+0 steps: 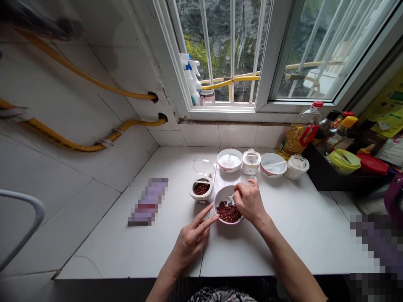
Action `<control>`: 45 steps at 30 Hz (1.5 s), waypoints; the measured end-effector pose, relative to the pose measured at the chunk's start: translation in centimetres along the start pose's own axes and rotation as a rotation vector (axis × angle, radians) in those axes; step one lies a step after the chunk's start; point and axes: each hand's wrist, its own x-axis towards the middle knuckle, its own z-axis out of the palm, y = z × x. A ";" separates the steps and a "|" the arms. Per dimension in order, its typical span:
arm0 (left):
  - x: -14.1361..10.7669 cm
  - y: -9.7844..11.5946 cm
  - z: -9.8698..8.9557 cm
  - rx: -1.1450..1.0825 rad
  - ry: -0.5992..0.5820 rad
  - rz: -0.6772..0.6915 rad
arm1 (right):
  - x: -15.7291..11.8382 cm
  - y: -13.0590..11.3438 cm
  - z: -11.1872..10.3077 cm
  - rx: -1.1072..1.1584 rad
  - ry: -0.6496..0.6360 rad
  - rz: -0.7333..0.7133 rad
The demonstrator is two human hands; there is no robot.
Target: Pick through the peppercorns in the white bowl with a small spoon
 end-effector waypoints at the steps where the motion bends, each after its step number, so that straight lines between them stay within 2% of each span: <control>1: 0.0 0.0 0.0 -0.002 0.000 -0.003 | -0.1 -0.2 0.2 0.023 -0.020 0.010; 5: 0.1 0.1 -0.1 -0.011 -0.002 -0.004 | 0.0 -1.0 0.5 0.200 -0.057 0.099; 10: 0.2 0.2 -0.1 -0.009 0.001 -0.006 | 0.4 -1.2 -0.7 0.508 -0.062 0.360; 12: 0.2 0.1 -0.1 -0.005 0.000 -0.002 | 0.5 -1.1 -1.1 0.562 -0.060 0.415; 20: 0.1 0.2 -0.2 0.028 -0.002 -0.003 | 0.4 -0.4 -0.8 0.322 0.031 0.264; 26: 0.1 0.2 -0.2 0.032 -0.004 0.000 | 0.2 0.0 -0.7 0.292 0.001 0.282; 38: 0.0 0.1 -0.1 0.013 -0.001 -0.008 | 0.2 -0.1 -0.6 0.286 0.031 0.241; 45: 0.0 0.0 -0.1 0.010 -0.004 -0.013 | 0.4 -0.3 -0.8 0.329 0.009 0.297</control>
